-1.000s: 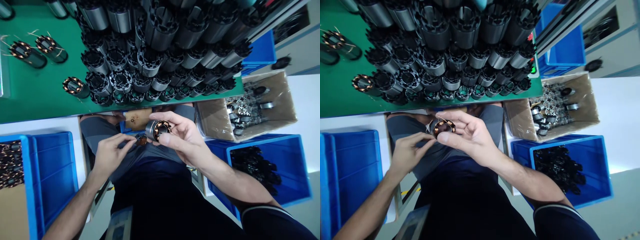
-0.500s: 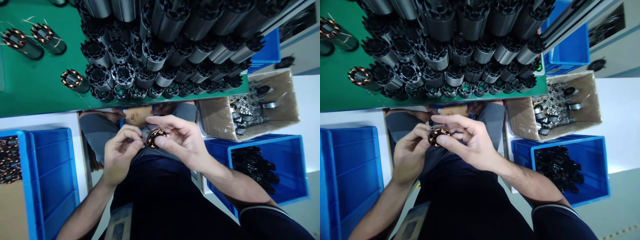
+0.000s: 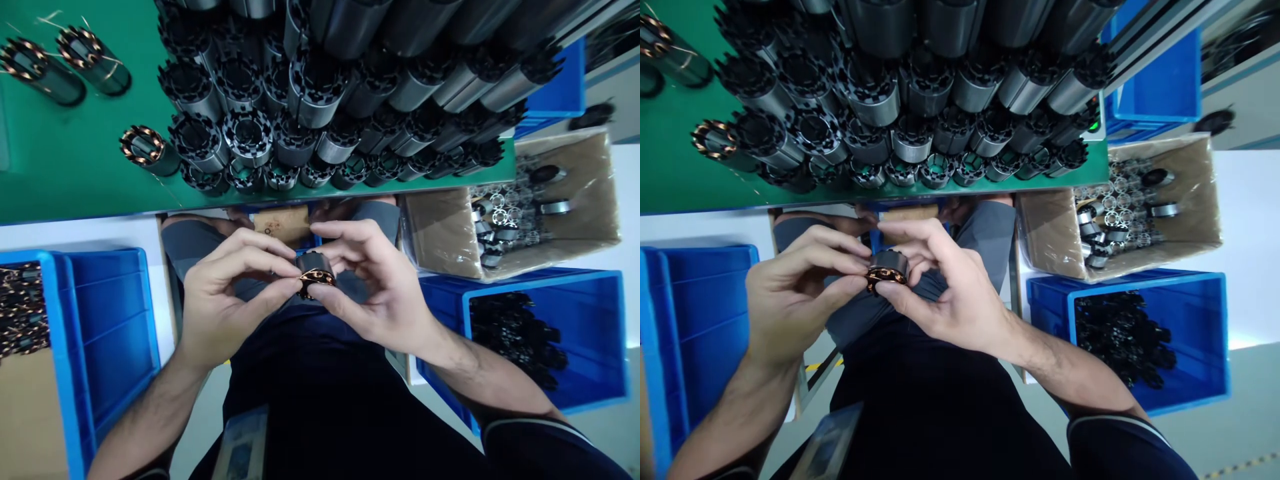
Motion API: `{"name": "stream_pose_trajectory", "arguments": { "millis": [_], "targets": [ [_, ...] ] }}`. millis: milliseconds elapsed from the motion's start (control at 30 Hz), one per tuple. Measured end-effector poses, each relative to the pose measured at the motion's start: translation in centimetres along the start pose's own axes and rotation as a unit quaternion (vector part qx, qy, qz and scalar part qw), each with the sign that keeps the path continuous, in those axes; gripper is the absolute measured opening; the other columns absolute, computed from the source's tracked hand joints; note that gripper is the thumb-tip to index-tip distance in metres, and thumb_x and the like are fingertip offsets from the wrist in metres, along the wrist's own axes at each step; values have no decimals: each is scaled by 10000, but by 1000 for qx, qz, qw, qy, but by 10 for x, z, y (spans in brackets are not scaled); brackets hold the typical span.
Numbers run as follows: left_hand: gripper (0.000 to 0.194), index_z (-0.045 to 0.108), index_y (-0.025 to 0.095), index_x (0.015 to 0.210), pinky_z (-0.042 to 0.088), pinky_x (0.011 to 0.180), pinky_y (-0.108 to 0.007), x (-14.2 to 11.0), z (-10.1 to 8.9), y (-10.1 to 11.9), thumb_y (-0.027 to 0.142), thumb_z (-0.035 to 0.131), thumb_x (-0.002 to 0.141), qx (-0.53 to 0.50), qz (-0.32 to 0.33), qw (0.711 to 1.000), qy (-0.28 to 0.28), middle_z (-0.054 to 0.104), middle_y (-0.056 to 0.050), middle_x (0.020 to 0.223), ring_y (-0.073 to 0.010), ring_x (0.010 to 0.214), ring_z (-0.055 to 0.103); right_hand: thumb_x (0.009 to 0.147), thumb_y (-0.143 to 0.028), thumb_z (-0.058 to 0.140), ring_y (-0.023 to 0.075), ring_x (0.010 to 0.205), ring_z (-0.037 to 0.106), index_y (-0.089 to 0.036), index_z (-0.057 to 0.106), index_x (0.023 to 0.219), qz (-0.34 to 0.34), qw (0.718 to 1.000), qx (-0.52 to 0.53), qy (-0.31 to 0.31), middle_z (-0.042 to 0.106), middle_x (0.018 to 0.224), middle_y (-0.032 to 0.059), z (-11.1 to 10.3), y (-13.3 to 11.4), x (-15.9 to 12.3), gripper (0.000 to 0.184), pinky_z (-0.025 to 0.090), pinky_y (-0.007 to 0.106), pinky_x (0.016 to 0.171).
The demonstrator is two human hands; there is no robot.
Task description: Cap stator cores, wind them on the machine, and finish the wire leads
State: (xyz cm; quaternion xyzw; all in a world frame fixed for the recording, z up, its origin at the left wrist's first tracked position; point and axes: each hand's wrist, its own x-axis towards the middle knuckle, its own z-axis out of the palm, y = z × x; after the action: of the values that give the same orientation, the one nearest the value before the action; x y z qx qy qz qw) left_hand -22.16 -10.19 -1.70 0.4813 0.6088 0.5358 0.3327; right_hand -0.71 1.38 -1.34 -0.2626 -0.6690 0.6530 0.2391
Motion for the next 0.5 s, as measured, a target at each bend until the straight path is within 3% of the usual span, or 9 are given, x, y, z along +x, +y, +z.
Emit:
{"name": "stream_pose_trajectory", "arguments": {
  "millis": [133,233,300,367,467,500],
  "targets": [
    [101,852,253,1054,684,883,-234,-5,4,-6,181,822,1118,33,-36,998,-31,821,-48,1252,-185,1153,800,1064,-415,1027,207,1064,910,-259,685,1555,31,999,32,21,920,1264,68,3,6,-1,618,740,321,953],
    [119,816,230,1036,665,823,-245,-8,1,-27,222,775,1148,33,-65,996,-49,814,-64,1202,-194,1109,796,1081,-484,1002,242,1144,931,-283,652,1509,63,993,101,26,924,1256,76,2,4,-2,589,759,356,1012],
    [163,810,225,1030,661,809,-269,-9,-5,-40,289,761,1173,47,-76,996,-30,815,-68,1148,-203,1077,798,1072,-483,1009,242,1130,926,-293,654,1463,69,991,115,26,921,1236,70,0,0,-2,561,760,362,1007],
    [200,816,241,1128,712,930,-340,-10,-11,-43,429,886,1121,64,-40,997,18,826,-77,1210,-240,1162,817,1045,-435,1039,218,1061,902,-297,668,1389,72,992,98,27,909,1207,54,0,-3,-1,524,747,343,971],
    [727,778,312,1395,719,1247,-546,-11,-8,-27,581,1159,838,110,77,989,56,850,-86,1421,-345,1368,845,1020,-405,1061,182,948,839,-303,670,1292,77,995,52,23,870,1110,11,4,-4,2,486,720,316,899],
    [803,756,336,1469,716,1282,-581,-12,-4,-19,566,1174,823,133,111,984,51,868,-76,1446,-355,1369,869,1022,-413,1057,175,921,824,-302,670,1279,77,996,39,18,852,1074,-4,6,-4,4,478,716,310,880]
  ]
}}
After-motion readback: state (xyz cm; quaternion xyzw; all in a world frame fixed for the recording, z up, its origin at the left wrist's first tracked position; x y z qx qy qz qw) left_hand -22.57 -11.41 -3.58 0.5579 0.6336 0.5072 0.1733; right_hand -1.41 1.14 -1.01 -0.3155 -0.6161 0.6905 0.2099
